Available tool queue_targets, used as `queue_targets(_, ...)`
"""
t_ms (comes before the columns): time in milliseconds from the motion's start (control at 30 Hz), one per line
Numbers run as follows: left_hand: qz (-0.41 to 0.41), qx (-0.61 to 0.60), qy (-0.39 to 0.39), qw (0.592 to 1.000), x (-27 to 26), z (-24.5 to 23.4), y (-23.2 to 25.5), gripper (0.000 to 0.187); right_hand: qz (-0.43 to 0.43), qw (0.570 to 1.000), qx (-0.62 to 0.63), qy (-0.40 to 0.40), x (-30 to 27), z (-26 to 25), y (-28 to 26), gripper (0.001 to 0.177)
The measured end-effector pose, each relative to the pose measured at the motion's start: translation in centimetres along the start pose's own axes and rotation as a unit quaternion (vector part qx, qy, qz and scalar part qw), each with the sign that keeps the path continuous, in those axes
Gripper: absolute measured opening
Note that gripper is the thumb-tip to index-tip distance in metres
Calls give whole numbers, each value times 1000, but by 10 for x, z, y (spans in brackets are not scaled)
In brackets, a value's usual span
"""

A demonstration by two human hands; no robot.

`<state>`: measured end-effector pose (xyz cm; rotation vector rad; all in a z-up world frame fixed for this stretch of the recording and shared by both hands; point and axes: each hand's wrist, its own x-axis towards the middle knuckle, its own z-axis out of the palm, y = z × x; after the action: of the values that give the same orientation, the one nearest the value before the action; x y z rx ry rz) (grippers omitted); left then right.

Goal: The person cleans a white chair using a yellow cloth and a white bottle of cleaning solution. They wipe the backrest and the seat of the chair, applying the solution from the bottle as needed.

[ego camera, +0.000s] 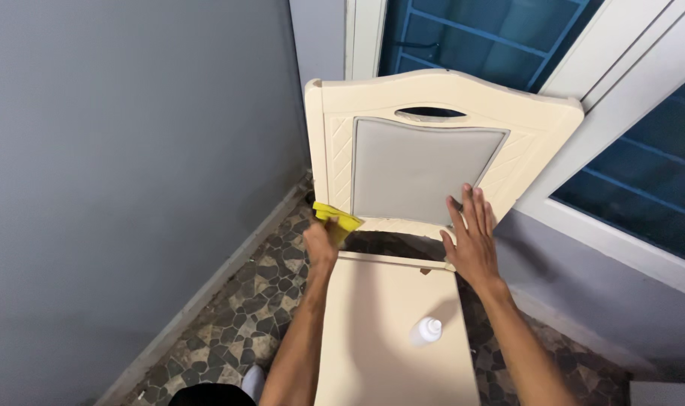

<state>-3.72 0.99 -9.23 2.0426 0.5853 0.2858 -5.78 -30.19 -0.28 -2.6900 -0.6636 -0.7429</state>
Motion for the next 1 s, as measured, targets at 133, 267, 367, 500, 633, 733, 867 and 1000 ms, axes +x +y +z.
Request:
queue_targets(133, 51, 13, 63, 997, -7, -17, 38, 35, 22, 996, 74, 37, -10, 3, -8, 73)
queue_targets(267, 278, -64, 197, 938, -4, -24, 92, 67, 16, 987, 155, 45, -9, 5, -23, 59)
queue_targets(367, 252, -92, 181, 946, -3, -19, 102, 78, 49, 983, 173, -30, -3, 0, -39, 47)
queue_targets(500, 151, -88, 125, 977, -16, -2, 55, 89, 76, 971, 181, -137, 13, 5, -62, 27)
queue_targets(633, 39, -47, 66, 996, -9, 21, -9, 92, 120, 941, 266, -170, 17, 26, -72, 26)
queue_targets(733, -6, 9, 13, 1000, 10, 41, -44, 71, 161, 914, 313, -199, 10, 57, -83, 42)
queue_targets(867, 52, 37, 3, 998, 24, 43, -55, 55, 198, 883, 300, -300, 10, 131, -104, 46)
queue_targets(1000, 66, 57, -68, 994, 8, 14, -45, 49, 261, 790, 546, -91, 22, 201, -150, 69)
